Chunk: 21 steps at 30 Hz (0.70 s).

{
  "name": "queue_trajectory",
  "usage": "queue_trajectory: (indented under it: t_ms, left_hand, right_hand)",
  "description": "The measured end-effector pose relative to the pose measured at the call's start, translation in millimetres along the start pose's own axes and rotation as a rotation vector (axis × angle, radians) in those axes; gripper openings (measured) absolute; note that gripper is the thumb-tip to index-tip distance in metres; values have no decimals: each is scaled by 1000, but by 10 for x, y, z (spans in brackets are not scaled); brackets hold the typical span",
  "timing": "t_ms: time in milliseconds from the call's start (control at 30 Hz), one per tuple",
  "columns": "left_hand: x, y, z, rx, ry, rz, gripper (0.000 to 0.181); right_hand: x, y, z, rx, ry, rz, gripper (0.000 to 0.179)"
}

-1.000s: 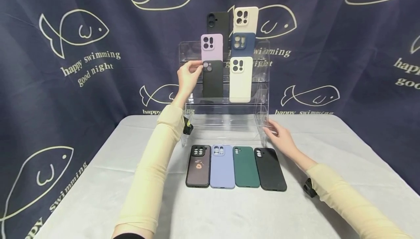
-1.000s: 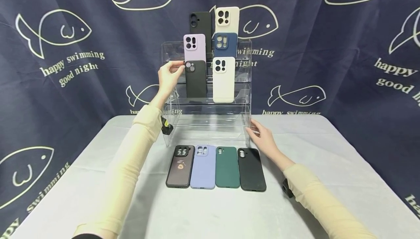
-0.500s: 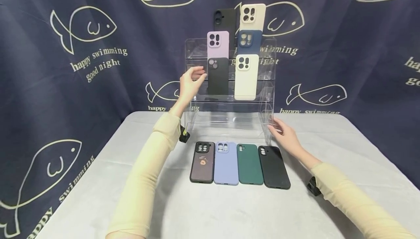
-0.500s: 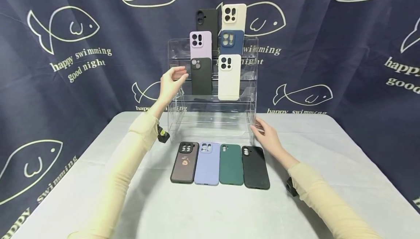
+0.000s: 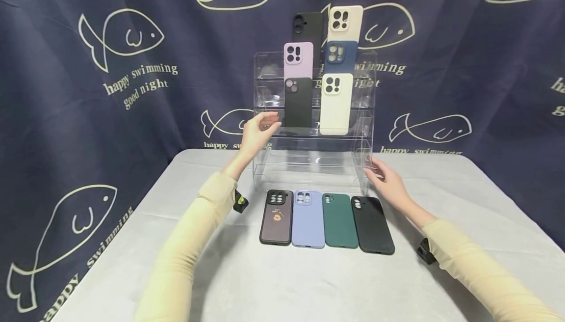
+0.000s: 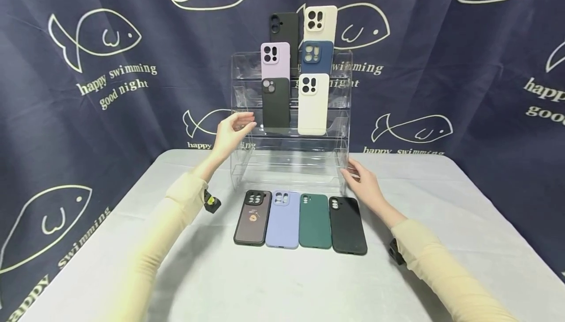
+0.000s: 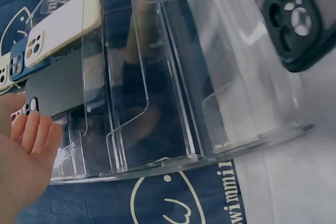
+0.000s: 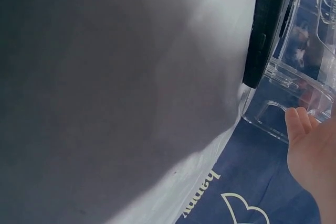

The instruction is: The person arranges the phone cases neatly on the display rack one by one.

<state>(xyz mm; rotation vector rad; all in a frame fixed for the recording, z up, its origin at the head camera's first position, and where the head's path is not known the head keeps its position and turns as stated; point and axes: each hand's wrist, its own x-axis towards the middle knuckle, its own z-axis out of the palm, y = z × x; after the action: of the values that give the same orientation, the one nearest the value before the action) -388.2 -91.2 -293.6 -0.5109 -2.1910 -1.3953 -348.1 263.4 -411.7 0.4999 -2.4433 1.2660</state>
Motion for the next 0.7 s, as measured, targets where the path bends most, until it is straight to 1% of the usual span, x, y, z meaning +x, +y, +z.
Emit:
queue_trajectory:
  t_ms: [33, 167, 233, 267, 367, 533, 700]
  left_hand:
    - [-37, 40, -16, -4, -8, -2, 32]
    - [-148, 16, -48, -20, -35, -17, 31]
    - [-210, -11, -62, -19, -48, -28, 32]
    - [-227, -72, -56, -12, -51, -29, 32]
    - [-323, -125, -66, 1, -63, -37, 32]
    - [-483, -159, -75, -12, -72, -32, 31]
    - [-640, -190, -84, -48, -101, -2, 29]
  right_hand:
    - [0, -1, -1, 1, 0, -2, 51]
    - [3, -7, -2, 0, -2, -4, 51]
    - [6, 0, -1, 2, -6, 2, 52]
    - [6, -3, -2, 0, -8, 4, 52]
    - [5, -2, -1, 0, -10, 9, 52]
    - [8, 11, 3, -10, -7, 8, 51]
    - [11, 13, 3, -18, -2, 2, 51]
